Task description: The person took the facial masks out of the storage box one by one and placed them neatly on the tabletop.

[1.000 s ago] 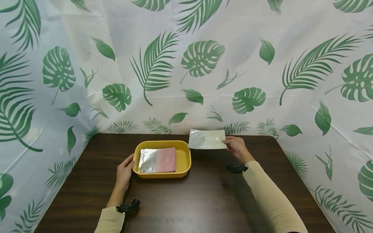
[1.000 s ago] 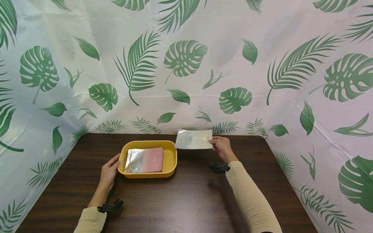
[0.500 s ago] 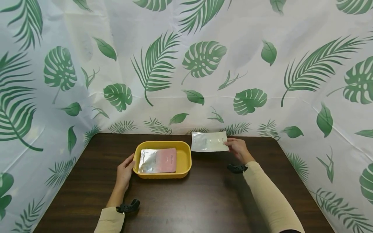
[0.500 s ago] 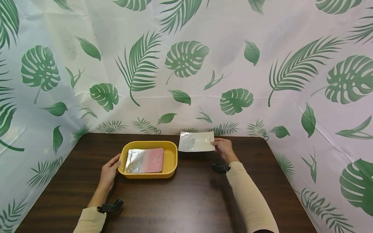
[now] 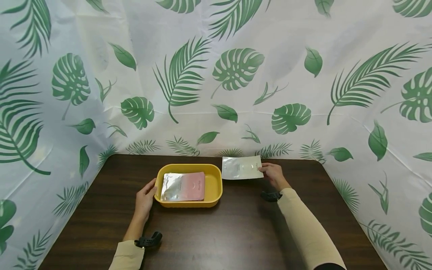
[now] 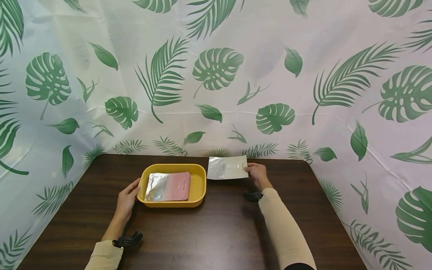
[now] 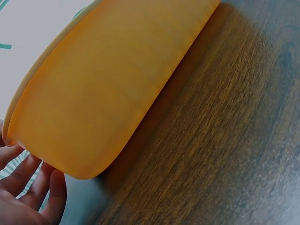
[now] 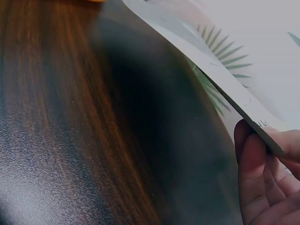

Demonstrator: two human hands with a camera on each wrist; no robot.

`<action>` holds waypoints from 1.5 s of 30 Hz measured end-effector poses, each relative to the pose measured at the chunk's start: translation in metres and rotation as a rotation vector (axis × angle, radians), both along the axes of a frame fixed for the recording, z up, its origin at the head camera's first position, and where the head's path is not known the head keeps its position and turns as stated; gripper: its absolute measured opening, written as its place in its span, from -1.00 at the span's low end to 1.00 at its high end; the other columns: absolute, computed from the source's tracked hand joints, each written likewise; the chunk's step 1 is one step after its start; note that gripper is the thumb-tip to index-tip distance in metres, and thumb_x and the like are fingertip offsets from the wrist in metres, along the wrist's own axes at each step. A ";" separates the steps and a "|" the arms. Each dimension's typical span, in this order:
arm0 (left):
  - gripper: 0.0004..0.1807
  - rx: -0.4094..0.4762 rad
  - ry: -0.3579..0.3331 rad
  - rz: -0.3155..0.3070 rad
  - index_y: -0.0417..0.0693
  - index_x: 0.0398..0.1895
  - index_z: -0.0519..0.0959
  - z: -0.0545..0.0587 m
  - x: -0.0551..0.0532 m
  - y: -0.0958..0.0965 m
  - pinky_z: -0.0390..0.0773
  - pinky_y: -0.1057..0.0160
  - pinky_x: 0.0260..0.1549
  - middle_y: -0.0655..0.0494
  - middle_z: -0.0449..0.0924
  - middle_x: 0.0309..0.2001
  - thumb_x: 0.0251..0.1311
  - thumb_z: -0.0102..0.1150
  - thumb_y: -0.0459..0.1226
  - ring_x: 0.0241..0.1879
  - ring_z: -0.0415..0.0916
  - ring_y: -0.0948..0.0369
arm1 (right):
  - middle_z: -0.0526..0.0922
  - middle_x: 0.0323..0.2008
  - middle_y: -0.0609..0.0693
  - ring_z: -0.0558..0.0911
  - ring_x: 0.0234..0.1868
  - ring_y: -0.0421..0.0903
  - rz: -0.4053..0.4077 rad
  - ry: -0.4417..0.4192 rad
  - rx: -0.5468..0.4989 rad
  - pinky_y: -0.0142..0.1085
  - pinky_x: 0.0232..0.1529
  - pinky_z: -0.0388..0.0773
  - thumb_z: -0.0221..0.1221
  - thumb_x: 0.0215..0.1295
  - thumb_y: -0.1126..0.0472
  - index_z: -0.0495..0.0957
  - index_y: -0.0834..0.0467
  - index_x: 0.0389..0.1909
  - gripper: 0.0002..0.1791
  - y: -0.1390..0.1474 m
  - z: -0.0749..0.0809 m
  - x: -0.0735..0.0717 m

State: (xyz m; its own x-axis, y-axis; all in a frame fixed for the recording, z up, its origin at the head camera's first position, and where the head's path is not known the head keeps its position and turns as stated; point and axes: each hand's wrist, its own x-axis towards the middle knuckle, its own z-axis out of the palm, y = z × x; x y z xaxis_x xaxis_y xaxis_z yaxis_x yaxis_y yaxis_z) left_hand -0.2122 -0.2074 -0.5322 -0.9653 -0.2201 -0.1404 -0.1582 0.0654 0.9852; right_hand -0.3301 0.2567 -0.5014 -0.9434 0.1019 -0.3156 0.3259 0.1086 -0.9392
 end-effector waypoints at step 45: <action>-0.50 0.031 0.008 0.013 -0.18 0.44 0.24 -0.003 -0.002 -0.001 0.42 0.72 -0.19 -0.14 0.21 0.46 0.48 -0.12 -0.30 0.40 0.20 0.05 | 0.67 -0.13 0.37 0.66 -0.42 -0.07 -0.028 0.016 0.487 -0.26 -0.39 0.67 0.16 0.25 0.38 0.61 0.45 -0.05 -0.71 -0.004 -0.020 -0.004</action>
State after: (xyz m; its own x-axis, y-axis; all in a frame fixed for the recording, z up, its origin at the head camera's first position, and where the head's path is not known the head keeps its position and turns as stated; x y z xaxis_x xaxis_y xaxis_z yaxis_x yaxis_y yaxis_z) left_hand -0.2145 -0.2081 -0.5355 -0.9636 -0.2281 -0.1394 -0.1508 0.0332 0.9880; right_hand -0.3342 0.2531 -0.5213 -0.9426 0.2591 -0.2107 0.3209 0.5282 -0.7861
